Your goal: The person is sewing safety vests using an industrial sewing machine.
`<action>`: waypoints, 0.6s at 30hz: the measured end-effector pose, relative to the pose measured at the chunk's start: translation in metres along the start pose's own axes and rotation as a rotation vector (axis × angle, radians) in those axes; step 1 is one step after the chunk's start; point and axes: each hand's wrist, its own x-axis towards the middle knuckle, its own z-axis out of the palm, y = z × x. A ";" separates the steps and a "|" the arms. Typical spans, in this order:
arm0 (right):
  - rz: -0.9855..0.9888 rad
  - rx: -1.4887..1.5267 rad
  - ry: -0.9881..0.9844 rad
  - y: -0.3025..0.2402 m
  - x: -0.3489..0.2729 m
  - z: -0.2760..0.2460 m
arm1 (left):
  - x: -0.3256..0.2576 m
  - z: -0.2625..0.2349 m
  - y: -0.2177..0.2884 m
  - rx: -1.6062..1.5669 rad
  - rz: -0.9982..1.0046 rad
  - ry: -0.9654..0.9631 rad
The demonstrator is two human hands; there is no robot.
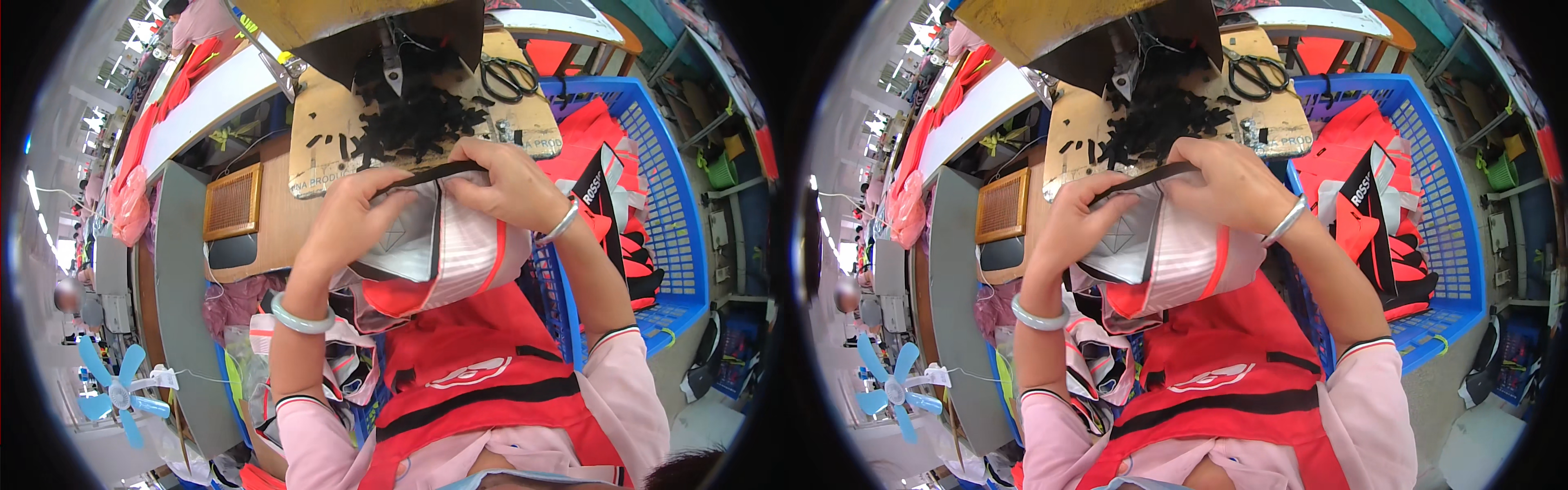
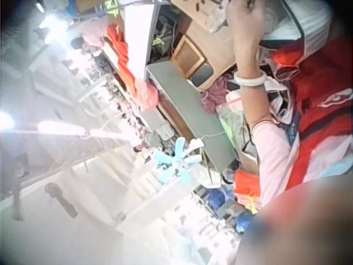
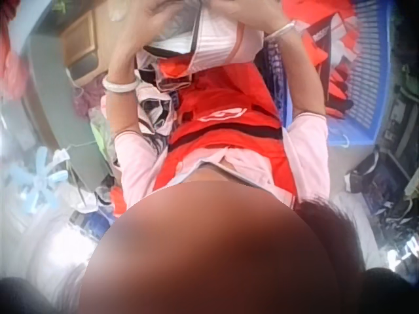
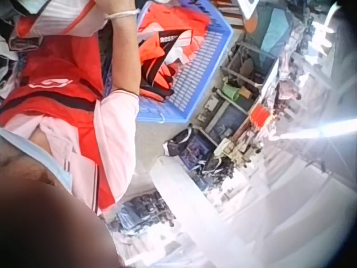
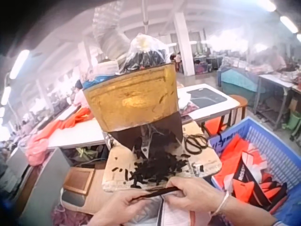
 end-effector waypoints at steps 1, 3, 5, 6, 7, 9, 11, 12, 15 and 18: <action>0.027 0.018 -0.008 0.003 0.005 0.001 | 0.007 -0.005 -0.003 -0.056 -0.059 -0.069; 0.107 0.016 -0.026 0.007 0.014 0.003 | 0.018 -0.012 -0.008 -0.040 -0.095 -0.101; 0.111 -0.024 -0.067 0.011 0.022 0.005 | 0.027 -0.016 -0.013 -0.026 -0.135 -0.121; 0.108 -0.062 -0.074 0.014 0.026 0.006 | 0.032 -0.017 -0.015 0.023 -0.119 -0.110; 0.106 -0.094 -0.083 0.016 0.031 0.008 | 0.037 -0.018 -0.017 0.077 -0.102 -0.100; 0.104 -0.079 -0.072 0.021 0.041 0.010 | 0.045 -0.023 -0.023 0.140 -0.080 -0.101; 0.080 -0.058 -0.047 0.026 0.050 0.010 | 0.054 -0.029 -0.030 0.151 -0.056 -0.116; 0.091 -0.008 -0.048 0.029 0.055 0.011 | 0.059 -0.031 -0.033 0.160 -0.077 -0.114; 0.094 -0.004 -0.069 0.038 0.071 0.009 | 0.073 -0.036 -0.042 0.155 -0.111 -0.102; 0.095 0.046 -0.062 0.044 0.082 0.009 | 0.085 -0.041 -0.048 0.068 -0.147 -0.143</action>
